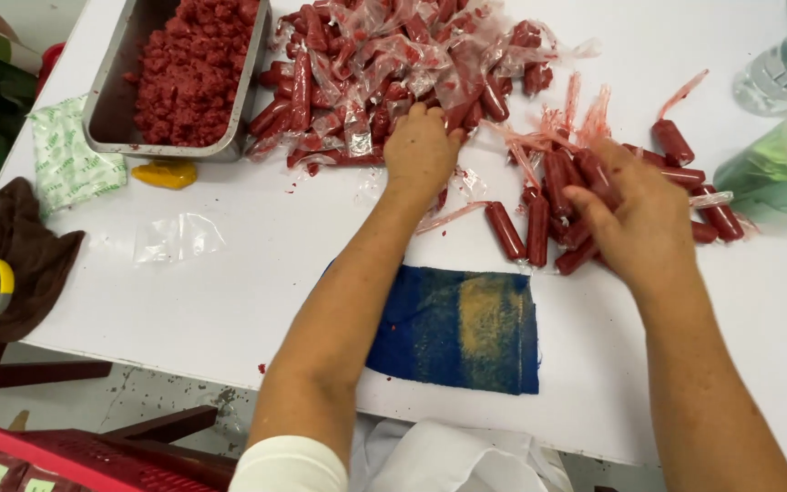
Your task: The person repeatedly picks up small sausages from a pile on a white table, places them into clear plastic bags, and ties the bags shut by hand. The person uses a blue cloth to wipe the sausages and their hands during the process. Finished packages are placed into a red basket.
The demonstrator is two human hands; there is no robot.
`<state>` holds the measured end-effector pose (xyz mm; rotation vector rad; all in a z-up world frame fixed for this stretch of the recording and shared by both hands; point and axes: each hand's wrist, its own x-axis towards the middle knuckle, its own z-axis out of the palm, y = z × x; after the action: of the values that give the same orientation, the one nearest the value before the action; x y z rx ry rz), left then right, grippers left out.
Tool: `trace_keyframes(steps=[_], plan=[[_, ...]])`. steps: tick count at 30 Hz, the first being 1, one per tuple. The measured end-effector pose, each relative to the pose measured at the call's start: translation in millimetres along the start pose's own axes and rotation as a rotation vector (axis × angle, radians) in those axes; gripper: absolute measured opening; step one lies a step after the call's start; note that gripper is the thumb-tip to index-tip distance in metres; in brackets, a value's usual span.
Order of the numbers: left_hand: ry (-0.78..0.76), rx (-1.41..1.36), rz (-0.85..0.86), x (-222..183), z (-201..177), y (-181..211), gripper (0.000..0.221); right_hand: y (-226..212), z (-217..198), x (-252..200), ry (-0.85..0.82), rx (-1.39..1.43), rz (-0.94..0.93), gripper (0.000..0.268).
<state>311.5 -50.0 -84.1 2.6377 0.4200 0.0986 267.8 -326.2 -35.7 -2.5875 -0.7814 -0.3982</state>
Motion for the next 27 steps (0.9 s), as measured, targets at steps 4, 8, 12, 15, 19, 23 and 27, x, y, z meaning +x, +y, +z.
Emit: trace_keyframes(steps=[4,8,12,15,19,23,27], plan=[[-0.056,-0.379,0.159,-65.7,-28.0,-21.9,0.023,-69.0,5.9,1.6,-0.396,0.466,0.449,0.039],[-0.63,-1.18,-0.023,-152.6,-50.9,-41.3,0.037,-97.6,63.6,-2.5,-0.2,1.709,0.564,0.066],[-0.537,-1.054,-0.043,-206.3,-73.0,-50.5,0.033,-140.2,34.5,-3.4,-0.079,2.066,0.684,0.045],[-0.585,-0.828,-0.077,-228.5,-106.6,-58.5,0.025,-143.5,-5.8,-14.3,0.213,1.424,0.175,0.04],[-0.608,-0.861,-0.012,-244.8,-116.2,-73.0,0.022,-180.6,-30.3,-20.3,-0.221,-0.142,-0.614,0.069],[-0.519,-0.919,0.095,-253.8,-117.6,-82.5,0.02,-192.0,-9.3,-32.2,-0.162,-0.169,-0.924,0.027],[-0.472,-0.913,0.043,-265.7,-120.6,-90.6,0.028,-207.7,-2.6,-28.9,-0.129,-0.267,-0.959,0.015]])
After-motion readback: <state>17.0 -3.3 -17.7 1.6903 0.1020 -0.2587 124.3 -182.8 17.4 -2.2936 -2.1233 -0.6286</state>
